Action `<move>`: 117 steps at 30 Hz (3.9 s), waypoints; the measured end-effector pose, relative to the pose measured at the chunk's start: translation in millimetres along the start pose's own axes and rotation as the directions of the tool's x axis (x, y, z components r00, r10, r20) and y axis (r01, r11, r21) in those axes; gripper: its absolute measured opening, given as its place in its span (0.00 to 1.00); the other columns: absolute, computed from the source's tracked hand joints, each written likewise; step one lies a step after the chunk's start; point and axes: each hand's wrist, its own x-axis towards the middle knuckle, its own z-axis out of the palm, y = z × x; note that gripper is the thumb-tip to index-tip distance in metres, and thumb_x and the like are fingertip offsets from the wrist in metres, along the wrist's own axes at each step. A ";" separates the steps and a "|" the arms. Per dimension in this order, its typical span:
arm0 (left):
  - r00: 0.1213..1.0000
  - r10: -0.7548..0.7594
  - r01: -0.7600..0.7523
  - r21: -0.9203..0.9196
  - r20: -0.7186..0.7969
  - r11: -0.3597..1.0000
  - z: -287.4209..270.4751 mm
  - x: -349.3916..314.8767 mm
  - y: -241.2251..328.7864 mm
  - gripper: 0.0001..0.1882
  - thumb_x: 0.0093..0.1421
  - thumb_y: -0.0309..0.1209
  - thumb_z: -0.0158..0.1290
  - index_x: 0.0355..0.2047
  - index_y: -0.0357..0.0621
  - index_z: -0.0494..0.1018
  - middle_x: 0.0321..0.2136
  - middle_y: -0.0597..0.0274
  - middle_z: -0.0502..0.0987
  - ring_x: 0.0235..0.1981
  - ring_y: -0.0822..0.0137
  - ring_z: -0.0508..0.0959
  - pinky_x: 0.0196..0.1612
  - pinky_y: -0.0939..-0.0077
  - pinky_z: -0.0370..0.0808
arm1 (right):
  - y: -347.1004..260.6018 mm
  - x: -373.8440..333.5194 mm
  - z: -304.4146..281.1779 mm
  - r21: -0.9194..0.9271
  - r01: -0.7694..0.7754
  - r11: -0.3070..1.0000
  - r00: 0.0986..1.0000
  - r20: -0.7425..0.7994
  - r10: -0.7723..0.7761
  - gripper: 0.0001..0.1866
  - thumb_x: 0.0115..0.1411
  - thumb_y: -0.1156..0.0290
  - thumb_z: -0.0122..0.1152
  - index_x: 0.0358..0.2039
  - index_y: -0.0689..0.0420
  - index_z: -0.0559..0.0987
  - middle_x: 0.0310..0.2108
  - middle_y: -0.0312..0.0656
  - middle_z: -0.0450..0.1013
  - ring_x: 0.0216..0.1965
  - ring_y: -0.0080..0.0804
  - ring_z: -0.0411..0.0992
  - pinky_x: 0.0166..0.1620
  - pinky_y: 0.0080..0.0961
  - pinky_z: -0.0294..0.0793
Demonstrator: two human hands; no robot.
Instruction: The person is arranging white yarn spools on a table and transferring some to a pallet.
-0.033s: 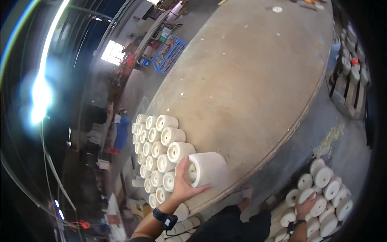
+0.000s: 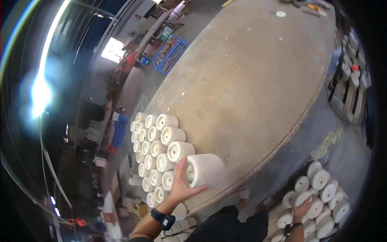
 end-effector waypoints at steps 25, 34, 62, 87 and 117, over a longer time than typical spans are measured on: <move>0.719 -0.173 0.221 -0.015 -0.673 0.975 -327.2 -131.5 -162.9 0.57 0.31 0.34 0.74 0.64 0.47 0.59 0.59 0.45 0.63 0.61 0.45 0.64 0.64 0.57 0.62 | -164.6 24.3 -567.2 0.685 0.306 0.661 0.917 -0.027 -0.397 0.50 0.49 0.61 0.70 0.67 0.65 0.57 0.61 0.49 0.65 0.61 0.39 0.65 0.63 0.33 0.63; 0.854 -0.133 0.208 0.096 -0.503 0.973 -360.9 -161.1 -154.8 0.58 0.27 0.37 0.72 0.63 0.43 0.60 0.61 0.43 0.61 0.63 0.43 0.62 0.64 0.53 0.61 | -458.2 26.1 -637.4 0.447 0.610 0.654 0.626 0.235 -0.744 0.55 0.34 0.46 0.74 0.61 0.65 0.67 0.53 0.43 0.71 0.56 0.34 0.68 0.61 0.31 0.62; 0.903 -0.396 0.397 -0.024 -0.165 0.917 89.0 111.9 -74.2 0.61 0.36 0.46 0.73 0.69 0.53 0.52 0.63 0.34 0.52 0.59 0.31 0.60 0.60 0.44 0.62 | -604.1 175.9 -97.6 0.535 0.445 0.718 0.510 0.508 -0.694 0.34 0.64 0.51 0.55 0.63 0.60 0.64 0.54 0.54 0.71 0.54 0.44 0.72 0.56 0.36 0.71; 0.924 -0.327 0.239 -0.367 -0.198 0.899 -25.4 -3.9 -47.3 0.57 0.37 0.48 0.72 0.67 0.50 0.57 0.63 0.35 0.56 0.62 0.33 0.60 0.64 0.48 0.62 | -571.8 124.9 -144.6 0.314 0.026 0.949 0.430 0.853 -0.294 0.20 0.62 0.50 0.53 0.37 0.58 0.74 0.20 0.40 0.71 0.13 0.27 0.68 0.17 0.26 0.74; 0.999 0.032 -0.032 0.017 -0.001 0.999 53.9 118.6 -94.5 0.52 0.45 0.46 0.66 0.69 0.54 0.54 0.68 0.38 0.50 0.69 0.37 0.49 0.70 0.42 0.44 | -581.7 103.9 -166.6 -0.210 0.940 0.269 0.303 0.151 -0.941 0.30 0.58 0.63 0.60 0.59 0.58 0.68 0.42 0.54 0.73 0.40 0.44 0.74 0.43 0.42 0.75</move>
